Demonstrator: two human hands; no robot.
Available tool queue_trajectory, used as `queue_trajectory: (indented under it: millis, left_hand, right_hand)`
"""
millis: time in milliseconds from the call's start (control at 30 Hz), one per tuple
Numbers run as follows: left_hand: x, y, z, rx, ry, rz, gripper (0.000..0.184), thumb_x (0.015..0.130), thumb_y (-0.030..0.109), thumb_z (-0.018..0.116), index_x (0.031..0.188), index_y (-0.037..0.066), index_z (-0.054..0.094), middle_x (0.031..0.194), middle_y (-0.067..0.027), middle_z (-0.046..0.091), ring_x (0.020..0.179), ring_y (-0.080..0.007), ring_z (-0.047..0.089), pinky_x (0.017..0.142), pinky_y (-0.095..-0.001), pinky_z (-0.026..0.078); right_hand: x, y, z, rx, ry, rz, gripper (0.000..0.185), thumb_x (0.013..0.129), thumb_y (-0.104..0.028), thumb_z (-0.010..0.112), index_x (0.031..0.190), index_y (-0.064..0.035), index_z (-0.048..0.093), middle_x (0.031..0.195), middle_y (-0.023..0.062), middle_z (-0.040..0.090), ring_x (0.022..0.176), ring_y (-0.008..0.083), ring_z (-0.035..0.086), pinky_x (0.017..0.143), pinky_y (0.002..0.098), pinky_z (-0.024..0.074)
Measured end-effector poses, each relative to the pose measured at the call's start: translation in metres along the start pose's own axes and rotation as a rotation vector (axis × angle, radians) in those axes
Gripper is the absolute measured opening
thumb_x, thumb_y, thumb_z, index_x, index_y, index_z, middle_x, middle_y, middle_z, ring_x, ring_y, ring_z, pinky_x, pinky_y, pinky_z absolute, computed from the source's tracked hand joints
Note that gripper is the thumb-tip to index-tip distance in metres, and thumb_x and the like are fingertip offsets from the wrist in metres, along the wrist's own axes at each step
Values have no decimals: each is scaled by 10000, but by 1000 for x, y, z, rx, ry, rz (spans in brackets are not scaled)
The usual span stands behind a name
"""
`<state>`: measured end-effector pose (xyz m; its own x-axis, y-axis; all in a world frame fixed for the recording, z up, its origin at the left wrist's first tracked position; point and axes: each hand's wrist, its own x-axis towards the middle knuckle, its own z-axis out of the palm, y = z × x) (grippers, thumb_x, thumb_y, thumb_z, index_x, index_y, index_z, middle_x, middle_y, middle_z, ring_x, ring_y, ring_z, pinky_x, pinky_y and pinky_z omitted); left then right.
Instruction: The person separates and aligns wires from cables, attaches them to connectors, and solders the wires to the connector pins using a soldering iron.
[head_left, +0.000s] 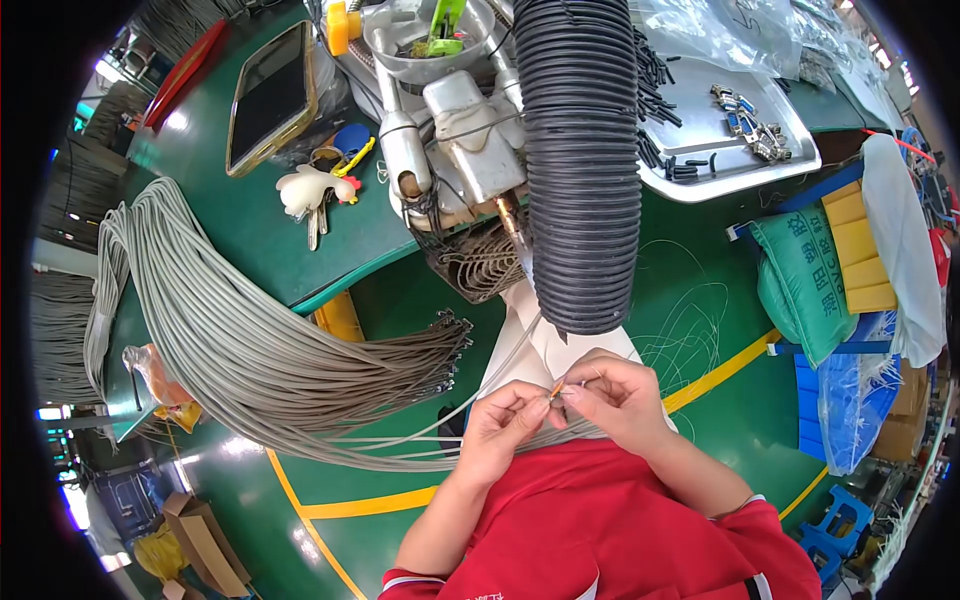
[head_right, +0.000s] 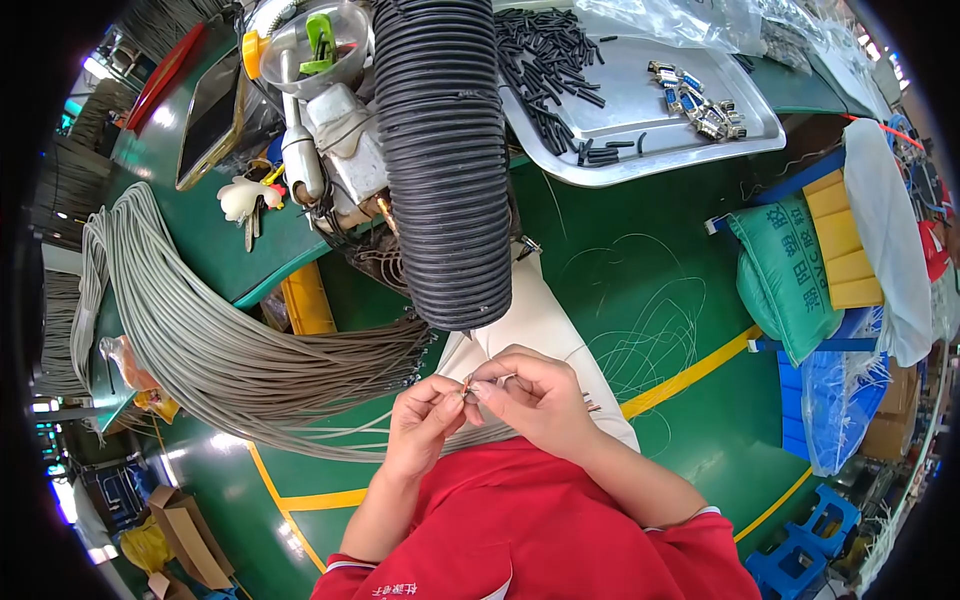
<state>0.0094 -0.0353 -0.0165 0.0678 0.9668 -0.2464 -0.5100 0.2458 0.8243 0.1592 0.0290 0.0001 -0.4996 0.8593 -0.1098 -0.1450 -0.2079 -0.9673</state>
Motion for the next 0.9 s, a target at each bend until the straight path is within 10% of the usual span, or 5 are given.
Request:
queue_trajectory:
  millis: [300, 733, 900]
  left_hand:
    - [-2, -11, 1, 71, 28, -77, 143, 877, 172, 490, 874, 42, 549, 776, -22, 593, 621, -26, 458, 514, -164, 324]
    - [0, 1, 0, 79, -34, 62, 122, 866, 134, 508, 884, 27, 564, 747, -12, 613, 549, 12, 400, 475, -143, 301]
    - [-1, 8, 9, 104, 136, 88, 83, 842, 105, 543, 861, 24, 546, 743, -44, 610, 590, -14, 460, 504, -148, 350]
  right_hand:
    - [-3, 1, -5, -369, 24, -104, 68, 754, 23, 583, 821, 23, 574, 737, 18, 559, 473, 3, 363, 418, 163, 270]
    - [6, 4, 1, 592, -135, 520, 102, 829, -83, 516, 893, -5, 504, 627, -5, 481, 507, 50, 410, 466, 191, 315]
    - [5, 16, -4, 113, 91, 233, 81, 827, -64, 538, 874, -3, 512, 613, -29, 475, 443, 1, 335, 410, 166, 246]
